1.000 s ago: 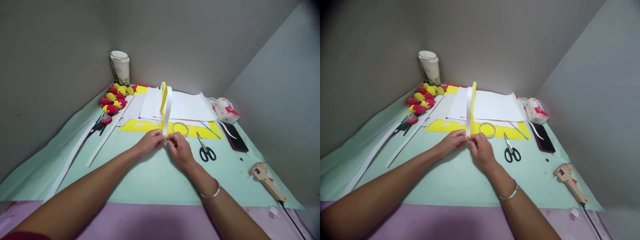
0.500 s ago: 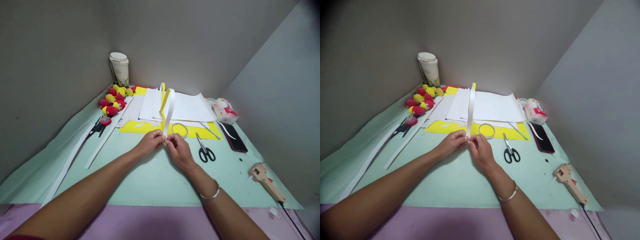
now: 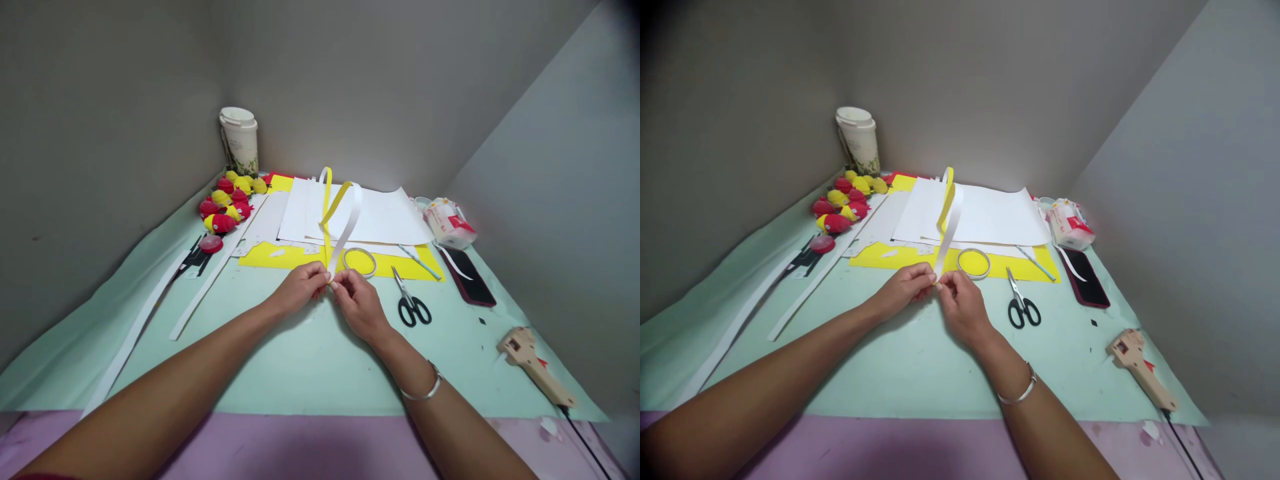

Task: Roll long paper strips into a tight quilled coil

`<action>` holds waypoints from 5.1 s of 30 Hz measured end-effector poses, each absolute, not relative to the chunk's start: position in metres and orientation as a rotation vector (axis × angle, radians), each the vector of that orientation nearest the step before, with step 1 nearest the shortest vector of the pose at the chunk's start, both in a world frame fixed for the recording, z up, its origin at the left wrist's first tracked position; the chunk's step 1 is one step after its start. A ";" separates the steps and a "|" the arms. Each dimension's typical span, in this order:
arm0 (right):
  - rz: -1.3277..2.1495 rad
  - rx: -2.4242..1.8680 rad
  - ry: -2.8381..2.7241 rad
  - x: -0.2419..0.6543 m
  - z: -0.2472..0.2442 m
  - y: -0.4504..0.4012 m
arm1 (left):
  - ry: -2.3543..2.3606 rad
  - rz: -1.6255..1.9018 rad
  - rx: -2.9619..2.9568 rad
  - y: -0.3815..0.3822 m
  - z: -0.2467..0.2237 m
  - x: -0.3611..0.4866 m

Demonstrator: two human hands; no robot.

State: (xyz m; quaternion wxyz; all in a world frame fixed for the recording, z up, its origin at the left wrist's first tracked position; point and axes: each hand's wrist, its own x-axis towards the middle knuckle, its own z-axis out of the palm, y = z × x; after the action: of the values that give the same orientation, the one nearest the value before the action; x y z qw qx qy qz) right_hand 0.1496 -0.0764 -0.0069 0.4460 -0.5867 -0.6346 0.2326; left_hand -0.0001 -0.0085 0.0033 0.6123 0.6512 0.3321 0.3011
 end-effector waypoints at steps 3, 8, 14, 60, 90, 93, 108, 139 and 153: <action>0.602 -1.452 -1.558 0.150 -0.008 -0.076 | 0.776 0.688 1.499 -0.009 0.003 0.000; 0.649 -1.453 -1.541 0.150 -0.009 -0.075 | 0.780 0.676 1.509 -0.009 0.006 0.000; 0.689 -1.458 -1.516 0.151 -0.009 -0.074 | 0.791 0.664 1.522 -0.008 0.004 -0.001; 0.551 -1.443 -1.530 0.151 -0.011 -0.073 | 0.820 0.667 1.446 -0.004 0.000 0.001; 0.582 -1.442 -1.528 0.152 -0.014 -0.072 | 0.813 0.665 1.421 -0.006 0.002 0.003; 0.527 -1.409 -1.534 0.151 -0.015 -0.071 | 0.831 0.663 1.381 -0.006 0.005 0.003; 0.380 -1.377 -1.638 0.151 -0.013 -0.070 | 0.822 0.642 1.361 -0.006 0.005 0.002; 0.397 -1.414 -1.673 0.150 -0.017 -0.072 | 0.810 0.571 1.392 -0.002 0.008 -0.003; 0.338 -1.376 -1.726 0.150 -0.014 -0.074 | 0.827 0.576 1.406 -0.004 0.007 0.000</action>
State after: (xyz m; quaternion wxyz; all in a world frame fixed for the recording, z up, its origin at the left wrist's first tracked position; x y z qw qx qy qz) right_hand 0.1505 -0.0744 -0.0135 0.4388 -0.5539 -0.6944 0.1361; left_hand -0.0003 -0.0036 0.0069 0.6487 0.6185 0.3637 0.2535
